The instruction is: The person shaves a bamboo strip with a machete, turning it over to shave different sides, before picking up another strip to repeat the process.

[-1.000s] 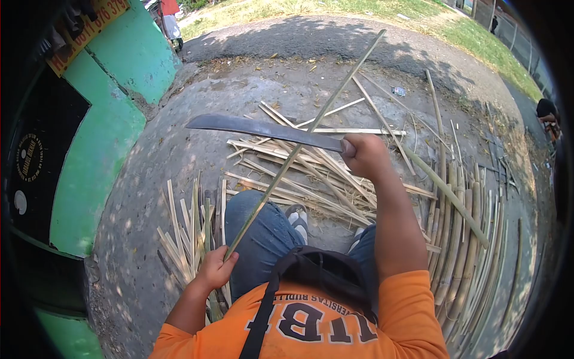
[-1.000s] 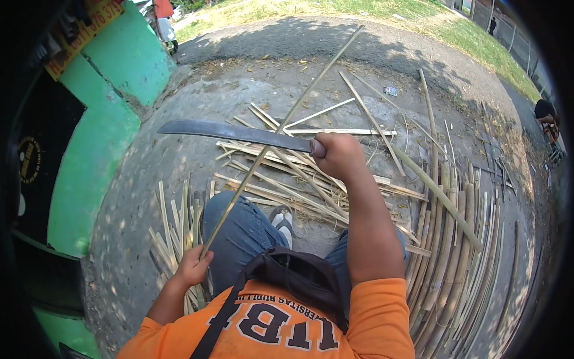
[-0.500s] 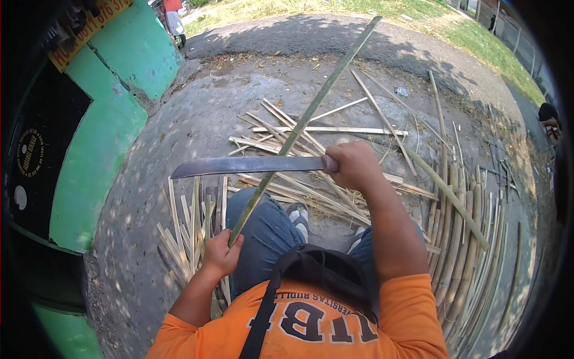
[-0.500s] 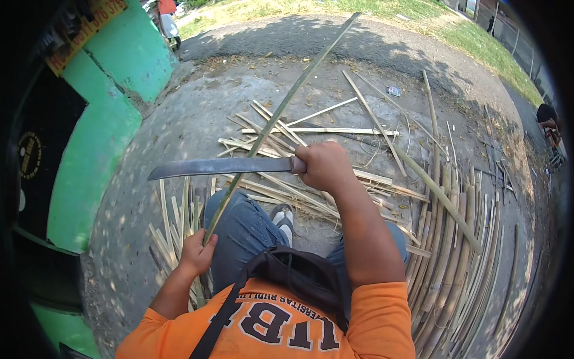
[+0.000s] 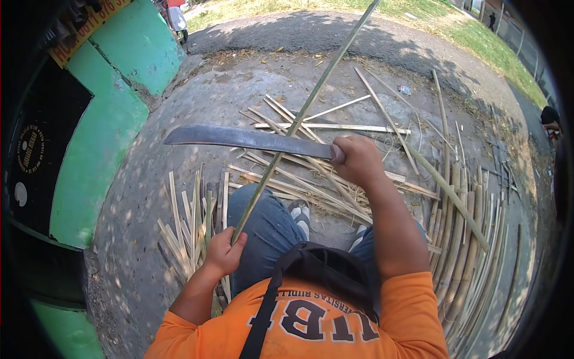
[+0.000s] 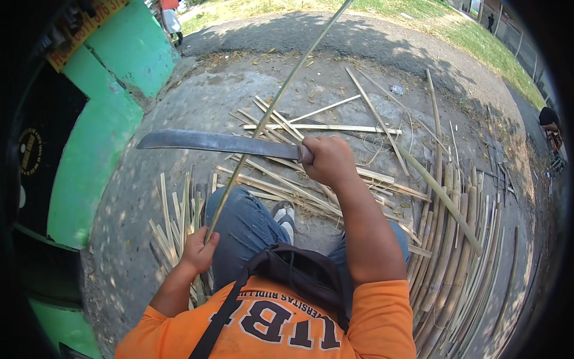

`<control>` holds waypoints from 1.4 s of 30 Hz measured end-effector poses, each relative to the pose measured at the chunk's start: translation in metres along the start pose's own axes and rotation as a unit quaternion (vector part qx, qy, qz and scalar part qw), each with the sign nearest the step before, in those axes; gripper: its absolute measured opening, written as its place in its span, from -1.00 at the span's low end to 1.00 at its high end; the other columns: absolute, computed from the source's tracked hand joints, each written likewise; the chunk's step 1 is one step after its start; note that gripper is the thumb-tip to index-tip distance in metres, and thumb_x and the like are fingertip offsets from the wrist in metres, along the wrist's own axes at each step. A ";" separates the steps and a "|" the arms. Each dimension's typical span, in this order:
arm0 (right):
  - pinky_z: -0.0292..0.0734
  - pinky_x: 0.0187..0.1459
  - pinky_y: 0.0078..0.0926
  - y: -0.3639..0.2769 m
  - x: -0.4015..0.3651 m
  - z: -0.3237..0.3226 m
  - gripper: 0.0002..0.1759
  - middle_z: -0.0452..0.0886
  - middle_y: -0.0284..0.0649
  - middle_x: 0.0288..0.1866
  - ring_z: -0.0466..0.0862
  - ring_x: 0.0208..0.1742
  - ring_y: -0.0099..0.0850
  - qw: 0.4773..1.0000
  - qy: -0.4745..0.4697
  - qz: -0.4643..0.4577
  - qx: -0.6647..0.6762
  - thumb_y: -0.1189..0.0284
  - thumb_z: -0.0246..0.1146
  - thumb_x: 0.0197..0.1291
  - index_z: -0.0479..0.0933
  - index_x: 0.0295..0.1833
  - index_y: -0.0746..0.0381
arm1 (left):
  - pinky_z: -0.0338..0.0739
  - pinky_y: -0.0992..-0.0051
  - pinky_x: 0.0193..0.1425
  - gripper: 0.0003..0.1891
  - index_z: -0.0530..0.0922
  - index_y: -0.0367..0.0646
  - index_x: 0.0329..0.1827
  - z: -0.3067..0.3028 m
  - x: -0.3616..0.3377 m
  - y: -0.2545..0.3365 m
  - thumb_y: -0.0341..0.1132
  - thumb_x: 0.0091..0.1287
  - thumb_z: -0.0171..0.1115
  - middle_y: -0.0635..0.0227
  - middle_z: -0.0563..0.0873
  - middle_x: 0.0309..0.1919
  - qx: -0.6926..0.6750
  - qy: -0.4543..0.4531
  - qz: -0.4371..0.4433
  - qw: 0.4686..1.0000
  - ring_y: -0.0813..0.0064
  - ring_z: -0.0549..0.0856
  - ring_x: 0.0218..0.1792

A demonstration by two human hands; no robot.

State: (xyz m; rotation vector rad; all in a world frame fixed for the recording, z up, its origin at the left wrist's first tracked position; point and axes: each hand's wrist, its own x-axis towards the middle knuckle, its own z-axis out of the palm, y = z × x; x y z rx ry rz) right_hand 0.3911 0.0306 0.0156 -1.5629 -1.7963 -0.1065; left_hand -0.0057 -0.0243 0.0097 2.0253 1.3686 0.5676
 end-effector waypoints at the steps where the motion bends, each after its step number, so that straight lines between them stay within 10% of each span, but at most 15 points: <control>1: 0.56 -0.27 0.06 0.000 0.001 -0.001 -0.91 0.64 0.01 -0.44 0.65 -0.33 0.13 1.000 0.006 -0.004 -0.005 0.41 0.28 0.14 0.57 -0.35 0.19 | 0.42 0.21 -0.39 -0.58 0.49 -0.27 -0.37 -0.001 0.000 0.001 -0.09 0.55 0.25 0.03 0.52 -0.61 0.002 -0.004 -0.002 1.000 -0.01 0.55 -0.55; 11: 0.57 -0.26 0.02 0.010 0.002 -0.010 -0.91 0.66 -0.04 -0.39 0.67 -0.31 0.09 0.998 0.034 0.046 0.001 0.39 0.33 0.08 0.62 -0.32 0.17 | 0.40 0.24 -0.39 -0.56 0.46 -0.29 -0.37 -0.003 -0.002 0.001 -0.08 0.56 0.24 0.05 0.48 -0.62 0.007 -0.005 -0.008 1.000 0.13 0.45 -0.58; 23: 0.60 -0.24 0.03 0.025 -0.001 0.003 -0.88 0.68 -0.07 -0.41 0.69 -0.33 0.06 0.998 0.060 0.035 0.003 0.34 0.31 0.14 0.60 -0.34 0.14 | 0.33 0.58 -0.43 -0.65 0.49 -0.13 -0.20 -0.011 -0.008 -0.007 -0.02 0.63 0.14 0.58 0.46 -0.53 -0.246 -0.219 -0.178 0.927 0.72 0.40 -0.51; 42: 0.60 -0.20 0.01 0.019 -0.003 -0.005 -0.84 0.66 -0.11 -0.39 0.68 -0.28 0.05 1.000 0.013 0.022 -0.005 0.43 0.36 -0.07 0.61 -0.29 0.11 | 0.23 0.56 -0.50 -0.76 0.41 -0.08 -0.23 -0.006 -0.010 -0.003 -0.19 0.64 0.11 0.56 0.36 -0.55 -0.361 -0.295 -0.214 0.858 0.69 0.29 -0.58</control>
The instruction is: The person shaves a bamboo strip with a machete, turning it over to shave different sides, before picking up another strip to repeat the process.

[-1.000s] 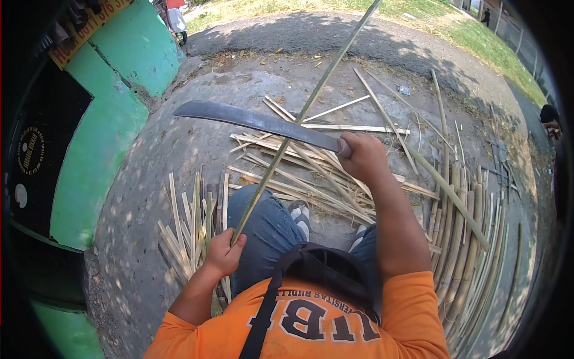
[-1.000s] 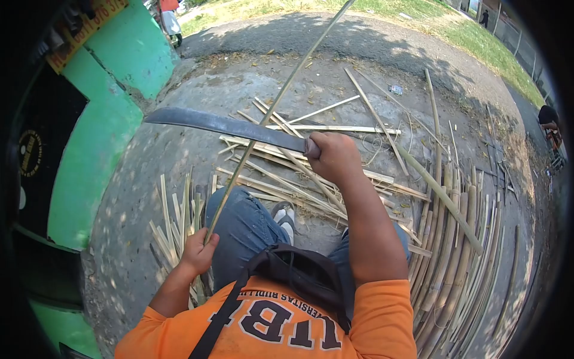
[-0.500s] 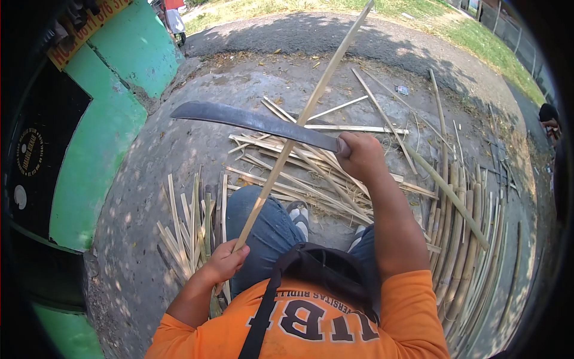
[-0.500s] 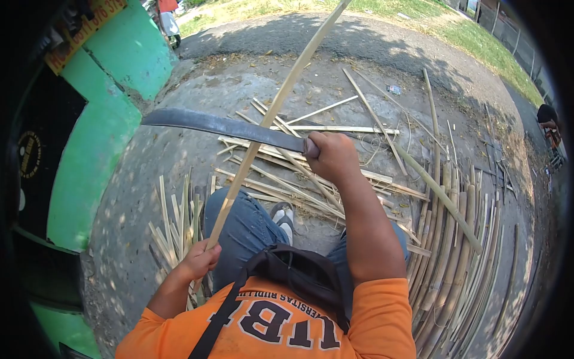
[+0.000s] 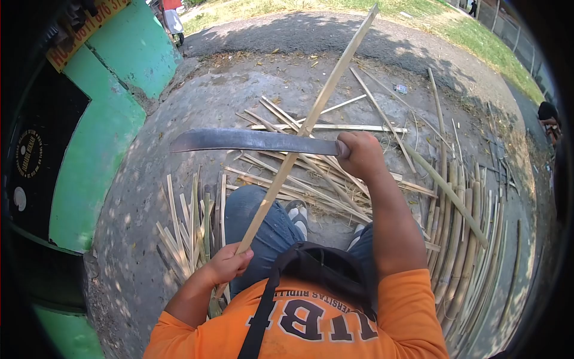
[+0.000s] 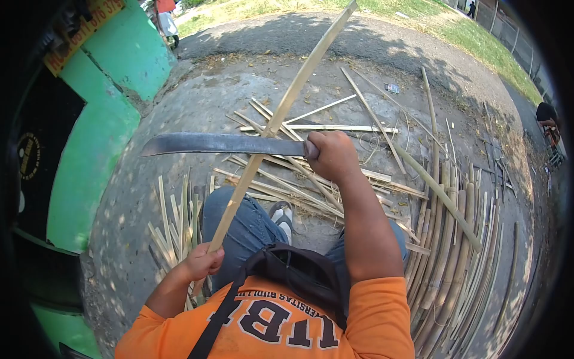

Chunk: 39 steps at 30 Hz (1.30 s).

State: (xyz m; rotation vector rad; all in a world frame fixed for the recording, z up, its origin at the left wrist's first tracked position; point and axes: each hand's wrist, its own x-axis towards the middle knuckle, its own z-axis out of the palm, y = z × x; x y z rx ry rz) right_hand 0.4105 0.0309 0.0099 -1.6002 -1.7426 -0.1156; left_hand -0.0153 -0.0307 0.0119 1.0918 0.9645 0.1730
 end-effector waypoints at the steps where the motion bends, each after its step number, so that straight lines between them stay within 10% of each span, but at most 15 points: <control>1: 0.60 -0.20 0.01 0.001 0.000 0.001 -0.85 0.66 -0.11 -0.39 0.68 -0.28 0.05 1.000 0.002 -0.002 -0.003 0.44 0.36 -0.07 0.60 -0.30 0.11 | 0.22 0.55 -0.50 -0.76 0.41 -0.08 -0.23 0.001 0.000 0.000 -0.20 0.64 0.11 0.56 0.35 -0.55 -0.012 -0.011 0.000 1.000 0.68 0.28 -0.58; 35: 0.54 -0.30 0.01 -0.036 0.005 0.023 -0.87 0.61 -0.09 -0.48 0.64 -0.40 0.03 0.996 0.024 -0.086 -0.006 0.40 0.29 0.17 0.54 -0.41 0.16 | 0.22 0.53 -0.57 -0.64 0.30 -0.04 -0.36 -0.003 0.009 0.015 -0.16 0.69 -0.02 0.54 0.29 -0.62 -0.037 -0.037 0.030 0.998 0.65 0.25 -0.67; 39: 0.56 -0.30 0.08 -0.006 0.008 0.020 -0.86 0.63 -0.02 -0.48 0.67 -0.38 0.07 0.997 0.065 0.041 -0.013 0.37 0.28 0.22 0.57 -0.36 0.18 | 0.22 0.54 -0.57 -0.66 0.31 -0.05 -0.33 -0.007 0.005 0.013 -0.17 0.69 -0.01 0.54 0.29 -0.61 -0.020 -0.029 0.027 0.999 0.65 0.25 -0.66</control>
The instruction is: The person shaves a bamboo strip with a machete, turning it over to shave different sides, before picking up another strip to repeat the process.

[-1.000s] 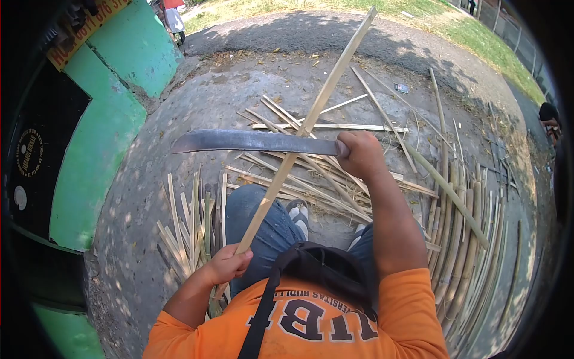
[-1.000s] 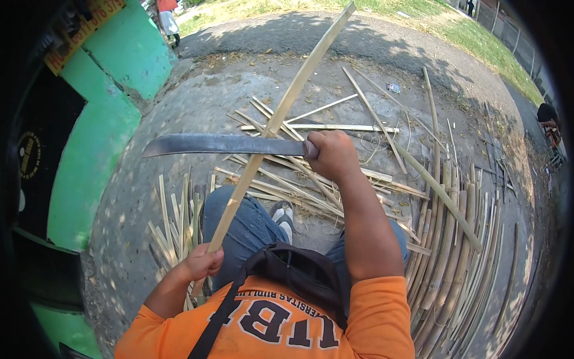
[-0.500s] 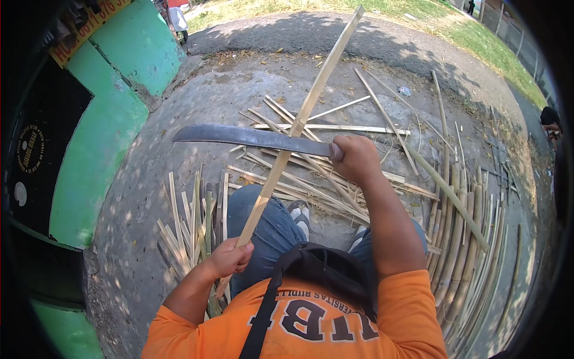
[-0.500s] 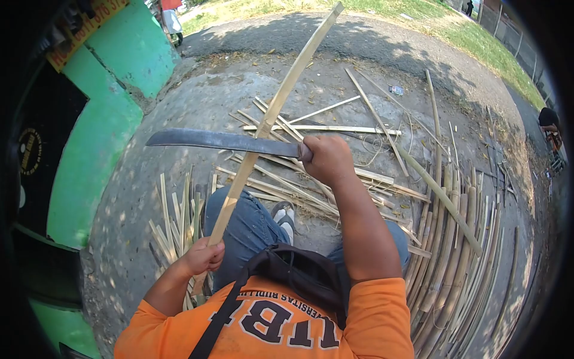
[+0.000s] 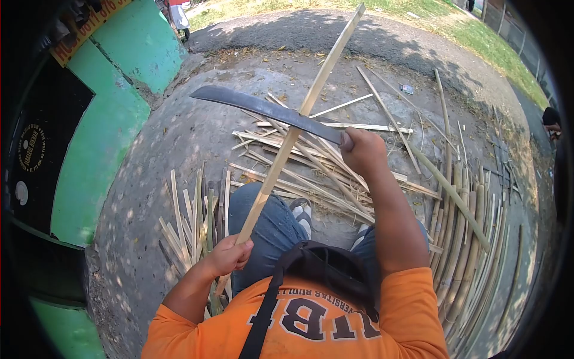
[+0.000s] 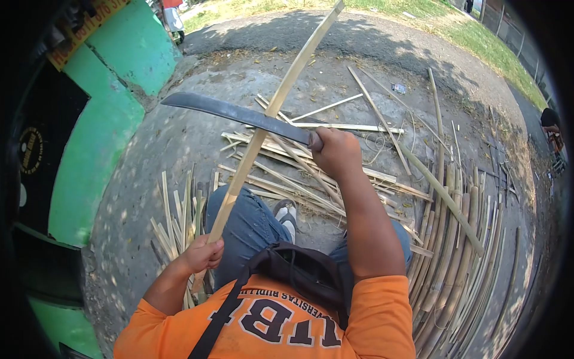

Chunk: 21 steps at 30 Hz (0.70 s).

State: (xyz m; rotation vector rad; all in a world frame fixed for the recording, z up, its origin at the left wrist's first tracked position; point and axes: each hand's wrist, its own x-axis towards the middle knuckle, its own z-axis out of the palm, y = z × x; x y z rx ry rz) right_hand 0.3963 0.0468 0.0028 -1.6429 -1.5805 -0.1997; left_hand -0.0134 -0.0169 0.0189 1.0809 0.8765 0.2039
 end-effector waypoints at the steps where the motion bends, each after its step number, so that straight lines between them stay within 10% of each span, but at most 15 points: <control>1: 0.56 -0.30 0.10 0.001 0.000 -0.005 -0.87 0.64 -0.01 -0.47 0.69 -0.36 0.09 1.000 -0.011 0.001 -0.015 0.36 0.28 0.22 0.60 -0.33 0.17 | 0.22 0.54 -0.56 -0.67 0.31 -0.05 -0.32 -0.002 0.001 -0.003 -0.17 0.69 -0.01 0.55 0.30 -0.61 -0.001 0.000 -0.004 1.000 0.65 0.25 -0.66; 10: 0.54 -0.35 -0.02 -0.025 -0.008 -0.003 -0.84 0.62 -0.08 -0.49 0.66 -0.42 0.03 0.991 -0.048 -0.121 0.006 0.38 0.30 0.16 0.53 -0.43 0.17 | 0.21 0.55 -0.55 -0.71 0.33 -0.06 -0.26 0.000 0.006 -0.009 -0.17 0.69 0.02 0.55 0.31 -0.59 0.003 -0.001 -0.001 1.000 0.67 0.25 -0.64; 15: 0.62 -0.23 0.05 0.012 -0.002 0.000 -0.83 0.70 -0.02 -0.38 0.71 -0.31 0.08 0.999 -0.012 0.032 0.010 0.31 0.33 0.13 0.60 -0.34 0.18 | 0.22 0.55 -0.54 -0.72 0.34 -0.07 -0.25 0.003 -0.001 -0.010 -0.17 0.69 0.02 0.55 0.32 -0.58 0.018 0.011 -0.006 1.000 0.67 0.26 -0.63; 21: 0.57 -0.29 0.01 -0.007 -0.007 -0.007 -0.89 0.65 -0.09 -0.45 0.68 -0.36 0.03 0.998 -0.038 -0.057 0.002 0.35 0.31 0.16 0.60 -0.34 0.15 | 0.23 0.55 -0.52 -0.72 0.35 -0.07 -0.25 -0.002 0.004 -0.014 -0.17 0.68 0.03 0.55 0.33 -0.57 -0.003 0.009 -0.008 1.000 0.68 0.27 -0.61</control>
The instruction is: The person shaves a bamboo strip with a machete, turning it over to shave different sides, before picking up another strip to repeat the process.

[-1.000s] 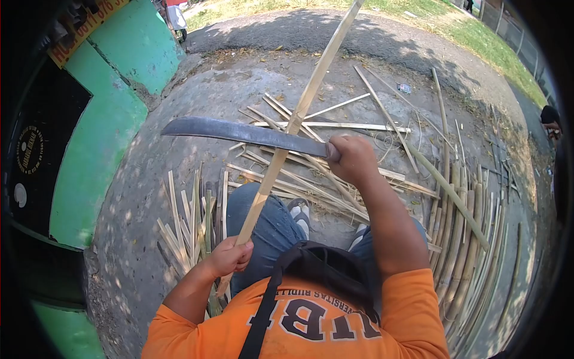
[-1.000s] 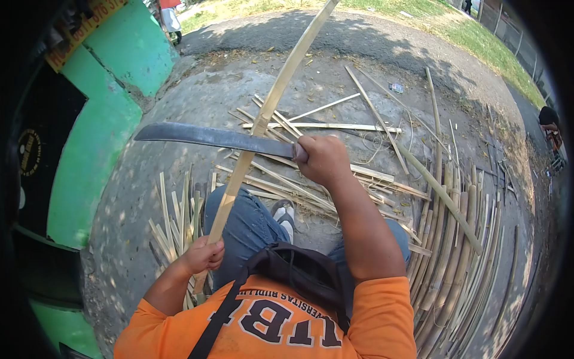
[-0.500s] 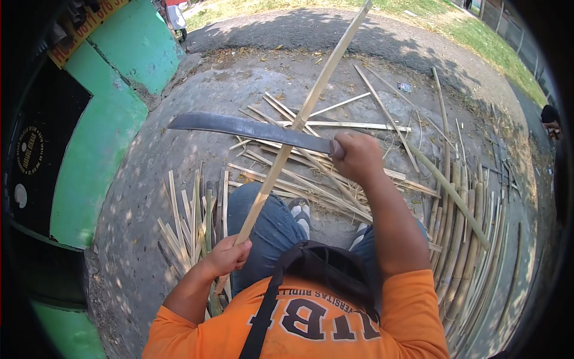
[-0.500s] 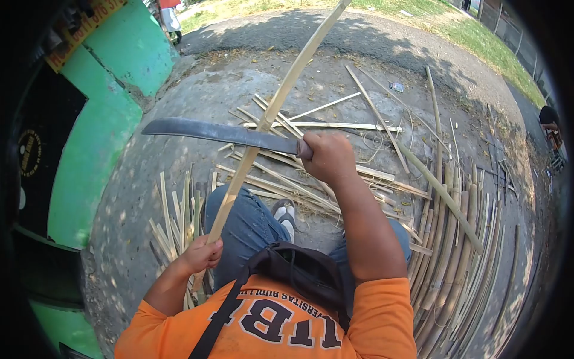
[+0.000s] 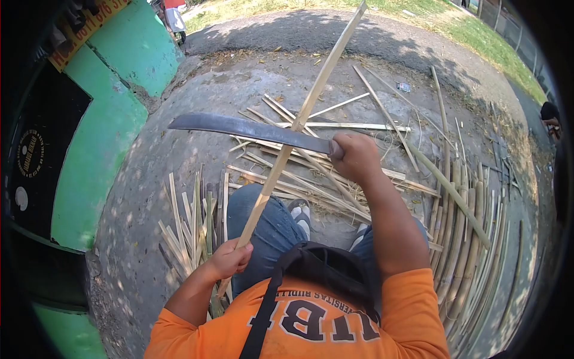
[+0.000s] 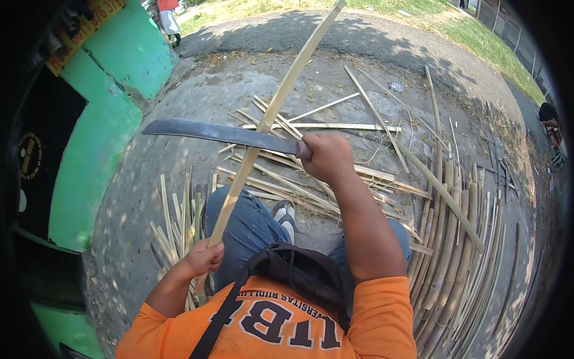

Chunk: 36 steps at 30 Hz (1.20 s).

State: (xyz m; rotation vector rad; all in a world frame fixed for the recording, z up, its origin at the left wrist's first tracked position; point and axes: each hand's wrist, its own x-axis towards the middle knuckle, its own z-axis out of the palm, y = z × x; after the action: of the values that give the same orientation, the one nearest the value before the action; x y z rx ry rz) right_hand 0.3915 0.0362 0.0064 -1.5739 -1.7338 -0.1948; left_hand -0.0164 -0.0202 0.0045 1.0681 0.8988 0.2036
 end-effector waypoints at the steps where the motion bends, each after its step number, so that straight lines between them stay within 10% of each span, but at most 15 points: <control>1: 0.56 -0.31 0.00 -0.006 0.000 0.001 -0.89 0.63 -0.09 -0.47 0.67 -0.38 0.03 0.999 0.003 -0.036 0.009 0.37 0.29 0.19 0.60 -0.35 0.15 | 0.24 0.55 -0.52 -0.72 0.35 -0.07 -0.25 0.000 0.001 0.000 -0.16 0.68 0.04 0.55 0.33 -0.57 0.003 -0.002 -0.005 1.000 0.68 0.27 -0.60; 11: 0.61 -0.25 0.05 0.032 0.001 -0.001 -0.80 0.69 -0.02 -0.39 0.70 -0.30 0.08 0.989 0.036 0.145 0.006 0.27 0.30 0.25 0.60 -0.30 0.17 | 0.28 0.57 -0.50 -0.70 0.39 -0.07 -0.26 0.002 -0.007 -0.004 -0.12 0.65 0.10 0.58 0.37 -0.55 0.055 0.047 -0.017 0.997 0.71 0.32 -0.58; 20: 0.58 -0.27 -0.04 -0.001 0.003 -0.009 -0.88 0.65 -0.14 -0.46 0.67 -0.38 -0.01 0.997 -0.010 -0.071 0.005 0.33 0.34 0.10 0.59 -0.35 0.13 | 0.27 0.59 -0.49 -0.72 0.42 -0.07 -0.25 0.006 -0.001 -0.002 -0.13 0.64 0.13 0.59 0.40 -0.54 0.114 0.049 0.006 0.992 0.71 0.35 -0.56; 29: 0.60 -0.14 0.02 0.058 0.003 -0.020 -0.71 0.73 0.00 -0.30 0.71 -0.20 0.12 0.943 0.060 0.326 0.038 0.14 0.39 0.24 0.66 -0.21 0.16 | 0.15 0.55 -0.53 -0.77 0.38 -0.05 -0.23 -0.004 -0.015 -0.008 -0.21 0.63 0.11 0.58 0.30 -0.56 -0.013 0.004 -0.050 0.999 0.69 0.21 -0.60; 36: 0.34 -0.49 -0.51 0.065 0.006 -0.020 -0.65 0.49 -0.42 -0.53 0.45 -0.56 -0.59 0.803 0.171 0.384 0.422 0.24 0.52 0.26 0.52 -0.34 0.18 | 0.17 0.54 -0.52 -0.75 0.40 -0.07 -0.27 -0.007 -0.013 -0.009 -0.20 0.61 0.15 0.56 0.33 -0.55 0.055 -0.009 -0.049 0.997 0.67 0.26 -0.58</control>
State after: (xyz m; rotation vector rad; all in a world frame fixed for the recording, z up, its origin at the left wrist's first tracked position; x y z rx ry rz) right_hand 0.4590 0.0439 -0.0002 -1.2894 -0.6106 0.5934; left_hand -0.0320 -0.0267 0.0030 1.1236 0.9519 0.0630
